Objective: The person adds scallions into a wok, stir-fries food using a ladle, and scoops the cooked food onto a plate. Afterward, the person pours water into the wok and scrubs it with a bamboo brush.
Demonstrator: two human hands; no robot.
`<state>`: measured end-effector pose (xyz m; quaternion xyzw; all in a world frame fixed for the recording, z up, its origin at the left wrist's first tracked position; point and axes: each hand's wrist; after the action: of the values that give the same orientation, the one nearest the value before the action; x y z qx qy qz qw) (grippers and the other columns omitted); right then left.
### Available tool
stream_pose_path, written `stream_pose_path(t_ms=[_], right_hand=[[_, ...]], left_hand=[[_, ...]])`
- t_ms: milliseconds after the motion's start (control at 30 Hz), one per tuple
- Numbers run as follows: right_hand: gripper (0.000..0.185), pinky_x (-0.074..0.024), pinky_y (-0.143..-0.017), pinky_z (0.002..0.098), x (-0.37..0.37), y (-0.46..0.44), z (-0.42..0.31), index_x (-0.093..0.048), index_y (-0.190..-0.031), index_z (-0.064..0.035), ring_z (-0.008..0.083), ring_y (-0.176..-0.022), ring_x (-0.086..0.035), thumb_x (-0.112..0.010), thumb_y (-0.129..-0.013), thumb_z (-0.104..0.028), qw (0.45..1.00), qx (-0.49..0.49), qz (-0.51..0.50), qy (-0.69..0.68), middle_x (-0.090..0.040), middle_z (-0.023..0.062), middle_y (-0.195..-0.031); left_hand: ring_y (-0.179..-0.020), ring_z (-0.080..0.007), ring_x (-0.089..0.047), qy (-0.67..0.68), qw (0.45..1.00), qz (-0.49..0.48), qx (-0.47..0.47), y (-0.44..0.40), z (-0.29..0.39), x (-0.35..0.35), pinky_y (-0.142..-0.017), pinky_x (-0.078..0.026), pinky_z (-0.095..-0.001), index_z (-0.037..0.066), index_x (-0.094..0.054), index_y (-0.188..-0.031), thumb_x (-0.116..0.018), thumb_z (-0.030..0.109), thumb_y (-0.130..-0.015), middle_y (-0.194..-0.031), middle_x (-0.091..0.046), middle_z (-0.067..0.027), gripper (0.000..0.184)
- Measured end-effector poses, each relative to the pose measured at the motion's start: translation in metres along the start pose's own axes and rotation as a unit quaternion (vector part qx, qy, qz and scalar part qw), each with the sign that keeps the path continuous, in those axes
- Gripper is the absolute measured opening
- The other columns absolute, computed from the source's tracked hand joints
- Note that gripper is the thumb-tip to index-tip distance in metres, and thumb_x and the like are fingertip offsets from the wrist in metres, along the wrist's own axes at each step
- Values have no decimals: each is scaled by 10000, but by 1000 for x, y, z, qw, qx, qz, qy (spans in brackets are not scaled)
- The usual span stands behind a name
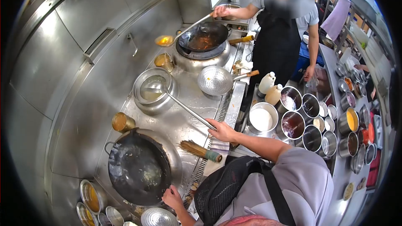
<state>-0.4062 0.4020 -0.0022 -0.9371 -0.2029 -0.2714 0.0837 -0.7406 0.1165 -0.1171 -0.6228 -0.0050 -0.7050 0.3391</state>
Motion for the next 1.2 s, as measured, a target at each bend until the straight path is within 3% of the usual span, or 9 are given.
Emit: stream_pose_path(t_ms=[200,267,300,333,367,667,933,1033,1200], right_hand=[[576,-521,-921,484,-6,-46,20,-421,-1489,-62,453,-1024,-674,-601,-970,-234,1000,-22,-11,-11,-686,292,-1124],[581,-520,-929,472,-4,-57,22,-422,-1491,-52,433,-1033,-682,-603,-974,-243,999,-46,-15,-16,-683,291,-1147],[575,-522,-919,469,-2,-62,23,-422,-1490,-51,428,-1024,-686,-601,-977,-239,999,-40,-21,-30,-687,290,-1132],[569,-525,-910,466,0,-67,24,-422,-1489,-51,422,-1014,-690,-598,-980,-236,998,-33,-27,-43,-691,289,-1116],[580,-515,-925,511,1,-71,26,-408,-1489,-64,485,-1026,-659,-599,-971,-239,997,-40,-33,-57,-681,323,-1091],[573,-520,-905,515,24,-95,33,-418,-1472,-29,480,-985,-668,-596,-964,-226,998,-48,-43,-16,-686,320,-1051],[557,-512,-946,523,27,-157,59,-445,-1459,-45,488,-1048,-645,-568,-931,-172,999,0,-25,36,-677,300,-1133],[493,-517,-947,528,28,-203,43,-509,-1395,-44,469,-1101,-636,-548,-911,-130,991,-67,-75,94,-659,292,-1194],[362,-547,-880,541,-16,-290,35,-615,-1225,8,449,-1033,-685,-554,-896,-131,986,-59,-52,144,-695,300,-1091]], left_hand=[[-615,-328,-578,25,1000,-12,3,-7,9,14,-624,-408,-468,55,-553,-645,-706,243,-915,-606,-555,-124,362],[-594,-295,-546,105,985,-26,136,-17,28,33,-624,-395,-442,52,-554,-660,-703,232,-931,-593,-526,-114,357],[-597,-272,-512,92,985,-20,144,-20,30,35,-631,-386,-428,50,-574,-734,-681,202,-954,-631,-513,-96,288],[-597,-272,-512,93,985,-23,142,-26,34,34,-631,-386,-428,50,-574,-734,-681,202,-954,-631,-513,-96,288],[-614,-273,-513,102,985,4,138,-36,37,33,-643,-389,-428,50,-577,-773,-667,194,-963,-668,-514,-89,255],[-738,-282,-530,215,976,33,-33,-129,108,6,-725,-413,-418,40,-590,-877,-650,155,-945,-816,-538,-103,147],[-844,-314,-570,317,946,-41,-58,-120,154,-48,-798,-440,-449,41,-572,-883,-679,112,-900,-872,-576,-120,130],[-836,-314,-567,323,944,-49,-56,-114,160,-57,-805,-447,-436,43,-581,-900,-685,87,-890,-883,-584,-127,113],[-834,-308,-572,344,938,-23,-39,-117,163,-38,-768,-473,-420,20,-600,-916,-677,32,-886,-885,-589,-127,83]])
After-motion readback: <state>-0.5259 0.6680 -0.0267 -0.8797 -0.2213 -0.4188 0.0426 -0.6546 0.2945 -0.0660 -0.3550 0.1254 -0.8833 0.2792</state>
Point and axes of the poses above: each hand's wrist, its own y-axis away from the middle knuckle, its own x-axis out of the back of the hand, z = x × y
